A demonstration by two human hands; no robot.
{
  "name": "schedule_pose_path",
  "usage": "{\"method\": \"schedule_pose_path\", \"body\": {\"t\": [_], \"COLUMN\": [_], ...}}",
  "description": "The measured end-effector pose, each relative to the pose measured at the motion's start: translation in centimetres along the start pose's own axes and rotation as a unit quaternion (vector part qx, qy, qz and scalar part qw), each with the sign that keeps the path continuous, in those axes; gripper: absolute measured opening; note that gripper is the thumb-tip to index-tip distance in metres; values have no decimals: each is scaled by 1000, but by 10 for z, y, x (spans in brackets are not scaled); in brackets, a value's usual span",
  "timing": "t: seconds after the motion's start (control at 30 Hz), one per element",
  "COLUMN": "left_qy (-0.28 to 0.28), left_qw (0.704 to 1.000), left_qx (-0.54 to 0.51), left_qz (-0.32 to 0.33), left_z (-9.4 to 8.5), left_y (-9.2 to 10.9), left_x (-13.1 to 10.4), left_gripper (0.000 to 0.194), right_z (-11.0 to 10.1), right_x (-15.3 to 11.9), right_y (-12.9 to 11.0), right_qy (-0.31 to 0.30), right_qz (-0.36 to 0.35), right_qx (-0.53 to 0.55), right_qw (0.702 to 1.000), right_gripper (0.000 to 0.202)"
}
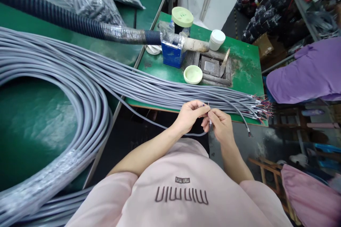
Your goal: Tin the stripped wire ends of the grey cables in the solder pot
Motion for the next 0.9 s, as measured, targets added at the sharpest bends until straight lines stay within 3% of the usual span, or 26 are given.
{"method": "schedule_pose_path", "body": {"t": [0.17,0.43,0.6,0.9], "left_qy": [32,25,12,55], "left_qw": [999,998,995,992], "left_qx": [3,-47,-89,-6], "left_qz": [14,-23,-40,117], "left_z": [-6,-5,-3,-11], "left_y": [-1,-1,-5,0], "left_x": [3,4,5,4], "left_gripper": [28,27,26,21], "right_z": [-3,-5,-4,-1], "right_x": [-2,-5,-10,-7], "right_y": [-6,-6,-14,-26], "right_qy": [39,60,101,94], "right_qz": [-38,-89,-171,-253], "right_qx": [-71,-37,-152,-352], "right_qw": [996,993,968,896], "right_gripper": [16,23,30,34]}}
Point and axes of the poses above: each hand's wrist, its own x-axis towards the middle knuckle, its own z-axis out of the palm, y = z × x, the point moved 6 cm from there along x, towards the middle knuckle, and after that the axes turned 2 degrees about y, right-handed, at the moved point
